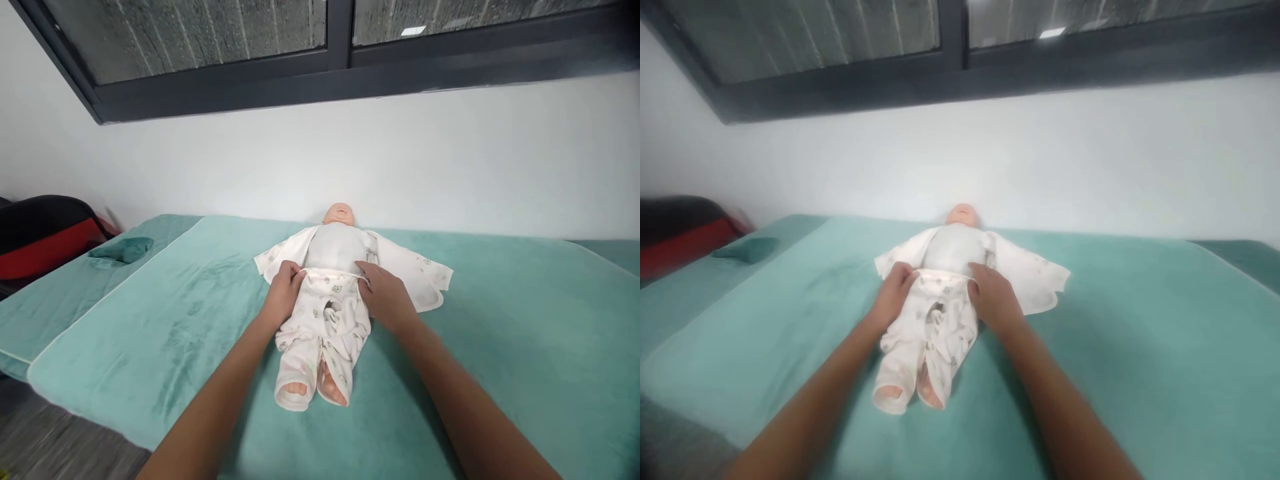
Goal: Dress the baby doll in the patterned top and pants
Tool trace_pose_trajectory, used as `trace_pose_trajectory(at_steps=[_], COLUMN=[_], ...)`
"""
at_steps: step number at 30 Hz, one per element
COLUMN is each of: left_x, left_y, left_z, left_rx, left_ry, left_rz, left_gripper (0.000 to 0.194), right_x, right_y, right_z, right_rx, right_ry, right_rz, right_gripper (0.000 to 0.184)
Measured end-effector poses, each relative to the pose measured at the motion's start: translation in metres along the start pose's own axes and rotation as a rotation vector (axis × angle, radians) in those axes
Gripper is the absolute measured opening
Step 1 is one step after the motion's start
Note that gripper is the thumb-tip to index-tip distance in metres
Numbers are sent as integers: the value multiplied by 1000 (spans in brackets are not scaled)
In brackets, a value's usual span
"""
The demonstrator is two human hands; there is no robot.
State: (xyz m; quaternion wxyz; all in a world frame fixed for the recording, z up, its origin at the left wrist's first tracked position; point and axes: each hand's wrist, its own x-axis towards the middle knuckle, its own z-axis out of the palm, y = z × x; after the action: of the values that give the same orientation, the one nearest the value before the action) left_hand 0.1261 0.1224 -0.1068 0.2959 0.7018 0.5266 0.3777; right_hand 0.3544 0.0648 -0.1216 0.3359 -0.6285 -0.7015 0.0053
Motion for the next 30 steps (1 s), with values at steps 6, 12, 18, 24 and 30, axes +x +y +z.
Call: trace_pose_trajectory(at_steps=[6, 12, 18, 24, 30], left_x=[55, 63, 63, 60, 54], left_y=[7, -3, -8, -5, -5], left_z=[21, 27, -10, -31, -22], left_rx=[-63, -221, -329, -353, -422], left_ry=[27, -38, -463, -707, -692], left_rz=[0, -51, -155, -178, -180], left_gripper=[11, 21, 30, 26, 16], right_x=[45, 64, 57, 53, 46], right_y=[11, 33, 41, 47, 44], right_z=[-11, 11, 8, -2, -6], right_rx=[194, 303, 262, 564, 839], right_ry=[34, 62, -140, -267, -362], right_rz=[264, 458, 504, 593, 493], right_gripper=[27, 23, 38, 37, 33])
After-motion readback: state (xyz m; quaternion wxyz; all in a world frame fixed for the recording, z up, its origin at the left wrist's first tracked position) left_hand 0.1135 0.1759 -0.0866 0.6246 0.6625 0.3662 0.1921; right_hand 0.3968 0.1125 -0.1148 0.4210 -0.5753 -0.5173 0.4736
